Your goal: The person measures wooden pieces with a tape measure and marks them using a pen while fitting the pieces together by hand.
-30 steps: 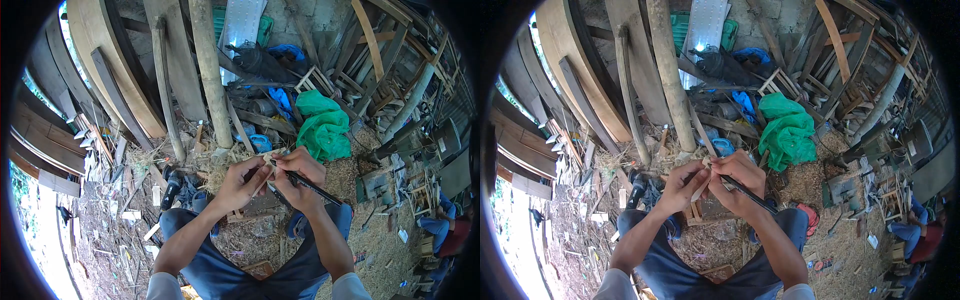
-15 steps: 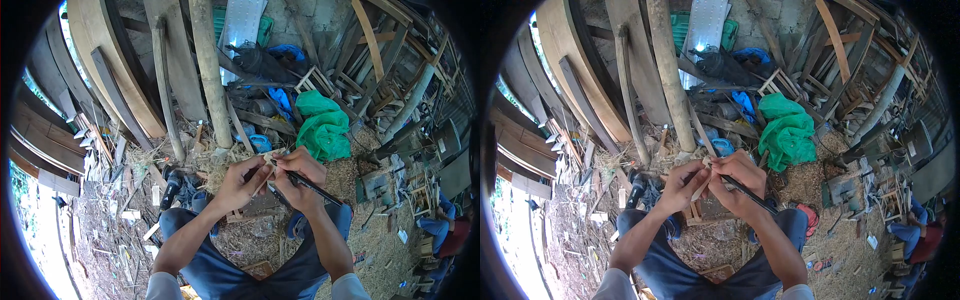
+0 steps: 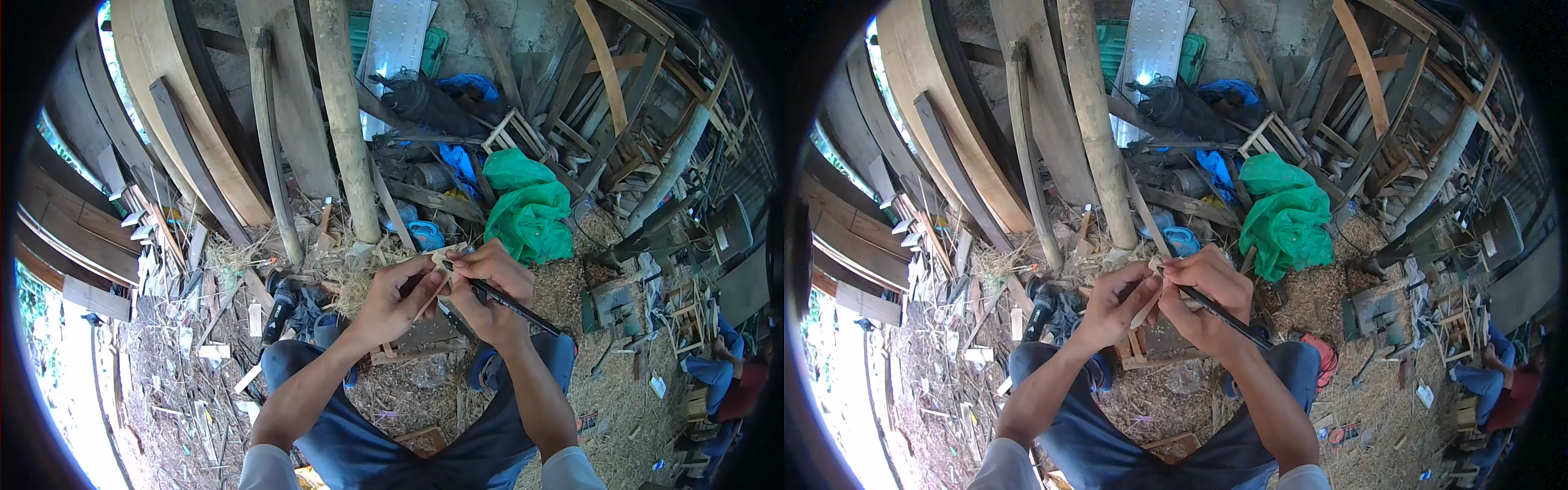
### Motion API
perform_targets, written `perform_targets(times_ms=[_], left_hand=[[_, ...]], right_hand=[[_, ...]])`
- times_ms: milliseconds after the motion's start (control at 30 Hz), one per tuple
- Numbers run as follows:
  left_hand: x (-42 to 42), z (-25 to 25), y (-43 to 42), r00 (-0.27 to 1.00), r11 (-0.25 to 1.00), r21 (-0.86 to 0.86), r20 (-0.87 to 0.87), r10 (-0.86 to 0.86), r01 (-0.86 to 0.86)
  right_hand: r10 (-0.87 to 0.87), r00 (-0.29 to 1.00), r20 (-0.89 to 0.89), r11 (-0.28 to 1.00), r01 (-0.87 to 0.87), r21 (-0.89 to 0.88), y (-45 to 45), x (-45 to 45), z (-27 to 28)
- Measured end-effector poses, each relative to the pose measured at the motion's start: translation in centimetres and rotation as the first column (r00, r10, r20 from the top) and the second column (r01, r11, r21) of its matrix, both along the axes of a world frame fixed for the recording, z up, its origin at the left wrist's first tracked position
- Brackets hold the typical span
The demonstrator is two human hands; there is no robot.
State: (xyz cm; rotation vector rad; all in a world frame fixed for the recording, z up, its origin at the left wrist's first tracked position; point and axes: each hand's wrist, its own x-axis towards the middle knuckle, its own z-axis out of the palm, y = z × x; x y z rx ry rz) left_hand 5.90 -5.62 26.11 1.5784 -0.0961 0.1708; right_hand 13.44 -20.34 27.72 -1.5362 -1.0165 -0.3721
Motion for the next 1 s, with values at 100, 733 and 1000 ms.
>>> perform_targets(times_ms=[100, 733, 1000], left_hand=[[0.1, -0.3, 0.2, 1.0, 1.0, 0.017, 0.014, -0.007, 0.007], [1.8, -3.6, 3.2, 0.988, 0.706, -0.7, -0.154, -0.002, -0.107], [1.4, -5.8, 2.8, 0.962, 0.689, -0.671, -0.21, 0.176, -0.273]], right_hand=[[0.022, 1.0, -0.004, 1.0, -0.022, 0.017, -0.1, 0.2, -0.4], [0.096, 0.429, -0.898, 0.86, -0.49, -0.142, -1.4, 2.9, -4.8], [0.159, 0.462, -0.873, 0.88, -0.466, -0.086, -1.0, 2.4, -6.3]])
